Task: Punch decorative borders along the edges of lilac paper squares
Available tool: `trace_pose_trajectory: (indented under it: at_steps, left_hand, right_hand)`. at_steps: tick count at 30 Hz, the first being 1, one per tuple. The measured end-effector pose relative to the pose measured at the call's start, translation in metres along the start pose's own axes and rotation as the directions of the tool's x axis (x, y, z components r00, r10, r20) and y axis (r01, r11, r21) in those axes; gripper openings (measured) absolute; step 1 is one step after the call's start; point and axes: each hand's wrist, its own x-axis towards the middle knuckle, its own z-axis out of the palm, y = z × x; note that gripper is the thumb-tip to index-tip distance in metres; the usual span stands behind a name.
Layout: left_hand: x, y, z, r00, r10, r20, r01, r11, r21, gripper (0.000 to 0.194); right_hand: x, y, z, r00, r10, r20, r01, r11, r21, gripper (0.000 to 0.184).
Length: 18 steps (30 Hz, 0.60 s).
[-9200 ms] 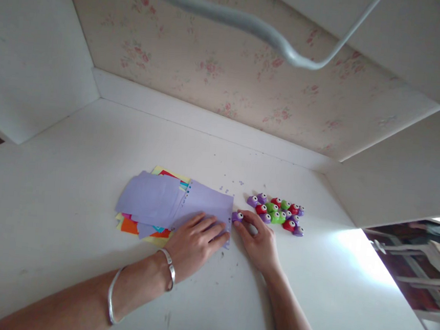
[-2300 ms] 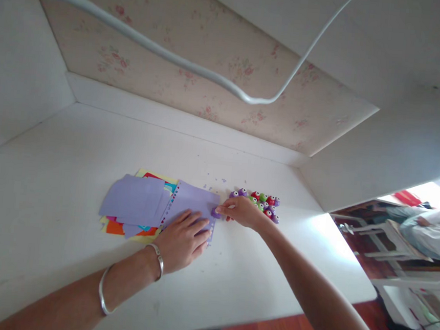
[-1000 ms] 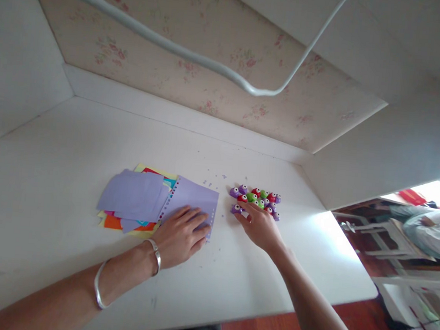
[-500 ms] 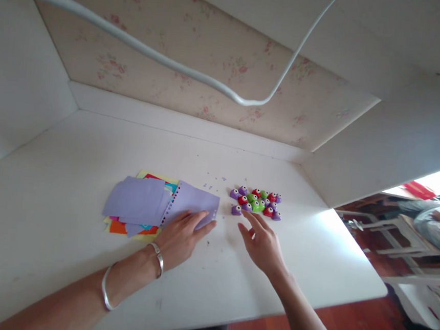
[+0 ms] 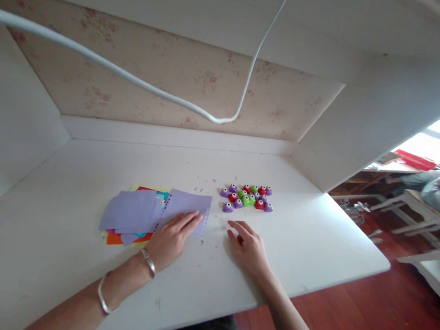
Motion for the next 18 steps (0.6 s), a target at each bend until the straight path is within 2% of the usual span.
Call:
trace_pose_trajectory:
  at_steps: [2,5,9,11,12,14,16,18]
  left_hand:
    - [0.004,-0.001,-0.007,0.999,0.011,-0.046,-0.01,1.0,0.019,0.071]
    - [0.012,-0.009,-0.022,0.986,-0.08,-0.147,0.082,0.997,0.002,0.064]
    - [0.022,-0.022,-0.054,0.912,-0.274,-0.306,0.282,0.959,-0.018,0.049]
    - [0.023,-0.028,-0.075,0.865,-0.326,-0.382,0.358,0.933,0.014,0.047]
    - [0.021,-0.03,-0.086,0.846,-0.331,-0.418,0.383,0.923,0.045,0.047]
    - [0.016,-0.034,-0.106,0.842,-0.278,-0.462,0.37,0.921,0.119,0.05]
    - [0.006,-0.038,-0.12,0.866,-0.195,-0.46,0.312,0.93,0.195,0.056]
    - [-0.006,-0.044,-0.126,0.896,-0.127,-0.426,0.25,0.936,0.248,0.061]
  right_hand:
    - [-0.001,0.0,-0.001,1.0,-0.011,0.001,0.011,1.0,0.0,0.03]
    - [-0.002,0.0,-0.002,1.0,-0.026,-0.001,0.026,1.0,-0.006,0.031]
    - [-0.003,-0.001,-0.003,0.999,-0.032,0.015,0.033,0.999,-0.027,0.033]
    - [-0.003,0.0,-0.003,0.999,-0.036,0.02,0.037,0.999,-0.034,0.033]
    - [-0.003,0.0,-0.003,0.999,-0.04,0.021,0.04,0.998,-0.037,0.033]
    - [-0.003,0.0,-0.003,0.999,-0.049,0.018,0.049,0.998,-0.047,0.034]
    - [-0.003,0.0,-0.002,0.998,-0.055,0.015,0.056,0.997,-0.062,0.034]
    - [-0.003,-0.001,-0.002,0.998,-0.058,0.014,0.059,0.995,-0.078,0.034]
